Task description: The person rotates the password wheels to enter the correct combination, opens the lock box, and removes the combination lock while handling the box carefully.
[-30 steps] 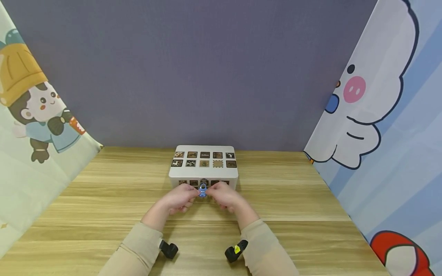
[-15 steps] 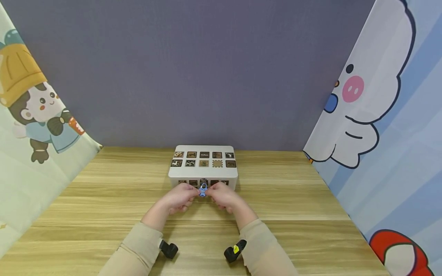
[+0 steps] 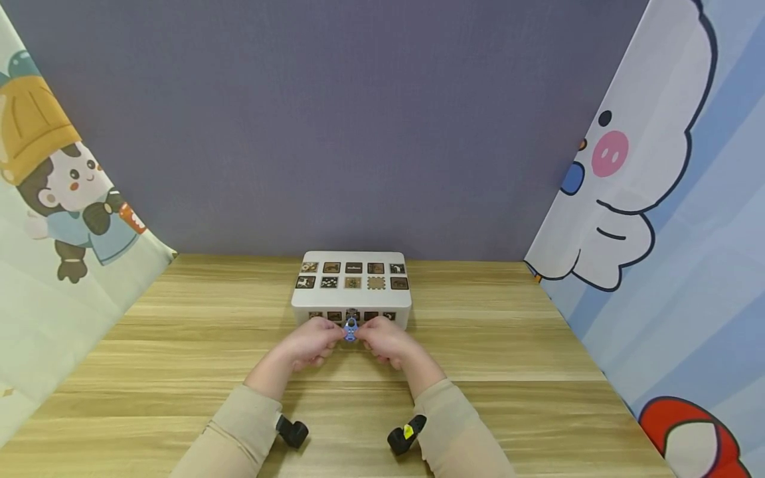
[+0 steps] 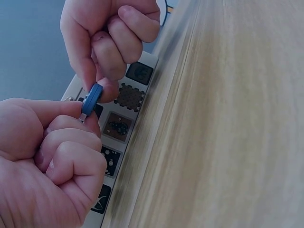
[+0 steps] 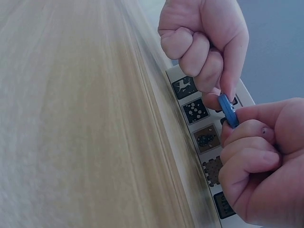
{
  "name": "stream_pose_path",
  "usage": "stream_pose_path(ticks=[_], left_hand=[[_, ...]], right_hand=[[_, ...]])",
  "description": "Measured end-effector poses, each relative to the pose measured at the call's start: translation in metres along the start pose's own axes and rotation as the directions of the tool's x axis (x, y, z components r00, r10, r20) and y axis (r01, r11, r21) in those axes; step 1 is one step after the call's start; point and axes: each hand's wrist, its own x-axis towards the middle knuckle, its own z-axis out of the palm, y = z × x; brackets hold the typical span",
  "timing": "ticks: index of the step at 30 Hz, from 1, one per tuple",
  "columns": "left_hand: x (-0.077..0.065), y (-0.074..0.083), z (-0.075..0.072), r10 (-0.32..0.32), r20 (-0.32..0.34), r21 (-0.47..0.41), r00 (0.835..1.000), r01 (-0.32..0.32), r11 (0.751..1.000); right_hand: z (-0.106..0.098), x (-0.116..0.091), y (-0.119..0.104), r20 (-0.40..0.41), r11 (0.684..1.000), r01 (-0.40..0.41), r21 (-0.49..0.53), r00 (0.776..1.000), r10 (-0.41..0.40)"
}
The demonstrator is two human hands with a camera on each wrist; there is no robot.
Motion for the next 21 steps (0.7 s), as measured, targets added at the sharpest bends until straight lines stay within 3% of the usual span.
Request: stream_pose_path(ticks=[21], left_hand=[[0.0017,-0.0004,-0.0017,0.003,0.022,-0.004,1.000,-0.003,1.000]], right_hand=[[0.0024,0.0012,0.0002,-0.016,1.000,0.001,-0.013,1.000,-0.001]])
